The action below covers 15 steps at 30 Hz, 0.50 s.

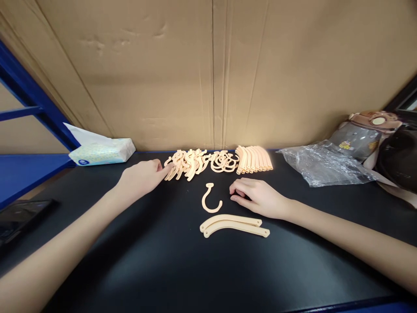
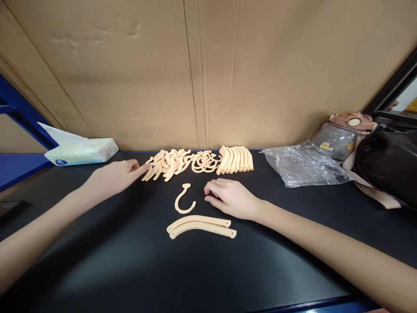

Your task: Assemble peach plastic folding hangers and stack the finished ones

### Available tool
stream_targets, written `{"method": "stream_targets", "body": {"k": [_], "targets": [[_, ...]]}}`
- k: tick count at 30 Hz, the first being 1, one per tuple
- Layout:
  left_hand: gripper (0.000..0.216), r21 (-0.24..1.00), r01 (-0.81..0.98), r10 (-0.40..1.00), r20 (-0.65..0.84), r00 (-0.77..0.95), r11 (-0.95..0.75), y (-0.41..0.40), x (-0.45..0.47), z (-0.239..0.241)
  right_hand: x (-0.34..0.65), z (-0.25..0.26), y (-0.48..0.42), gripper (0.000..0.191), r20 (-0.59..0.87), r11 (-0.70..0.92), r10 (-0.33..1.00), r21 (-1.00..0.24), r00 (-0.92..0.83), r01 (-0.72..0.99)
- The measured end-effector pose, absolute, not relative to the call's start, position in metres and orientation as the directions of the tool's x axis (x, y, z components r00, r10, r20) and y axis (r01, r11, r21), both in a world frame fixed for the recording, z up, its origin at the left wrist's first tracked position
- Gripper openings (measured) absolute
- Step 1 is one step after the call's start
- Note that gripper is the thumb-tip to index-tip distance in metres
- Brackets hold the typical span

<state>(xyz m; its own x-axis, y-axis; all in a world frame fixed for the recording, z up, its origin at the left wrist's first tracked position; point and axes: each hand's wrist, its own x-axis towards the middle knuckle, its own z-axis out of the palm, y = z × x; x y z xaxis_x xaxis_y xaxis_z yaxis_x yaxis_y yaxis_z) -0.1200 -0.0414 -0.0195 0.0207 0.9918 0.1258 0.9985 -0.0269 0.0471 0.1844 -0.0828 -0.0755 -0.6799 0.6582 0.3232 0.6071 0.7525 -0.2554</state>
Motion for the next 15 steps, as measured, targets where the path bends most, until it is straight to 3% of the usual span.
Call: {"method": "stream_targets", "body": {"k": [6,15], "targets": [[0.043,0.059,0.998,1.0,0.025,-0.007,0.006,-0.034,-0.124,-0.024,0.184,-0.075,-0.084,0.007,0.327,0.754,0.657,-0.252,-0.679,0.607],[0.026,0.012,0.999,0.996,0.088,-0.033,0.032,-0.029,-0.133,-0.033,0.184,-0.075,-0.084,0.007,0.331,0.757,0.653,-0.248,-0.682,0.604]]}}
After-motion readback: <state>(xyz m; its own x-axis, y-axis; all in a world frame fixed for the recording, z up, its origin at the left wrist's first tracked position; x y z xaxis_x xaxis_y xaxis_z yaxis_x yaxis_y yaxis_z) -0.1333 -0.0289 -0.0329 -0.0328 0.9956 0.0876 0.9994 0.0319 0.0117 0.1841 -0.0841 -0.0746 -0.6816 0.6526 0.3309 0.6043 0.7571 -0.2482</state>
